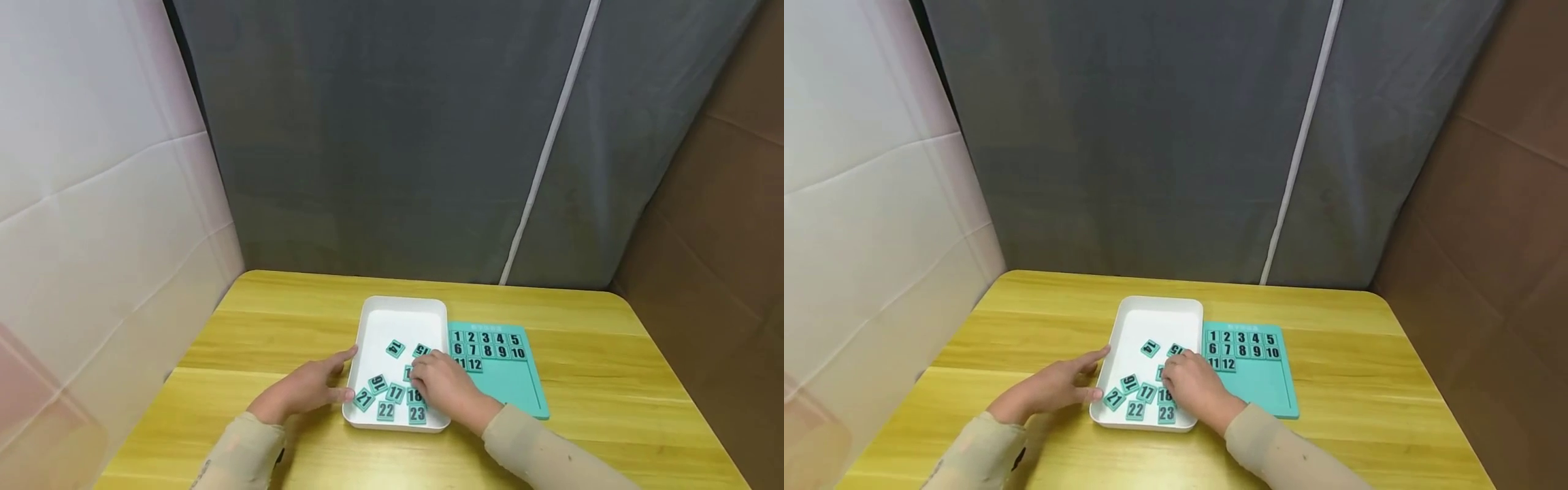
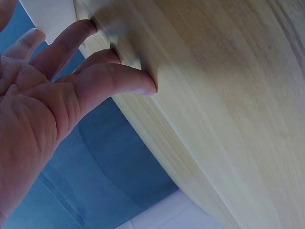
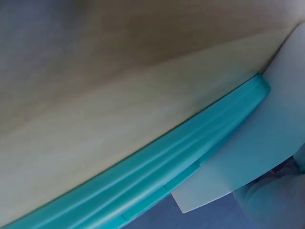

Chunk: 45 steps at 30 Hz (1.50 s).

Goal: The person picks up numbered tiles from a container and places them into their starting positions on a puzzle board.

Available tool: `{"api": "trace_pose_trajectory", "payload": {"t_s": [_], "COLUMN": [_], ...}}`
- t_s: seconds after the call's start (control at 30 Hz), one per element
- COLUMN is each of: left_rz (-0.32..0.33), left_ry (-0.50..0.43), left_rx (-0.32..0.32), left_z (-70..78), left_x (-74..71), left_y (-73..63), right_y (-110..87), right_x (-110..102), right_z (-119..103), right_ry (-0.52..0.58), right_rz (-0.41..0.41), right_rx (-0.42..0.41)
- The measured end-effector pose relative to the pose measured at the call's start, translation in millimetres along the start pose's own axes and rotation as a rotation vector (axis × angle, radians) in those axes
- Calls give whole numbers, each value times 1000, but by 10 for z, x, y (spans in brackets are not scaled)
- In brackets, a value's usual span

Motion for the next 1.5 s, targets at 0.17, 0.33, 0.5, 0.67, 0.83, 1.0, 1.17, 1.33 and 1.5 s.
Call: {"api": "trace_pose_trajectory", "payload": {"t_s": [0.17,0.33,0.5,0.67,0.83,1.0,1.17,1.33,1.5], "left_rz": [4,-2,5,6,3,1,0,-1,-4], "left_ry": [5,2,-15,-25,-25,-22,-24,-25,-20], "left_rx": [-5,-14,-25,-31,-38,-45,-37,-29,-36], "left_z": [-1,-34,-72,-92,-91,-86,-71,-62,-49], "left_x": [-8,2,18,31,24,20,-8,-21,-12], "left_y": [32,40,42,45,58,54,35,25,13], "right_y": [88,115,129,121,92,-32,-219,-339,-374], "right_x": [-4,27,50,-50,-361,-560,-534,-451,-386], "right_z": [28,9,17,114,384,830,1176,1283,1300], "right_ry": [83,98,115,280,397,365,327,292,276], "right_rz": [-8,-22,-52,-111,-36,34,26,-8,-17], "right_rx": [48,85,109,160,220,332,375,383,369]}}
Point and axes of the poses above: each hand's wrist, its own y-axis towards the middle knuckle, its own x-axis out of the palm, z = x × y, the point moved 3 cm from there along y, towards the middle knuckle, and after that the axes turned 12 degrees about x, right-handed, at the moved point
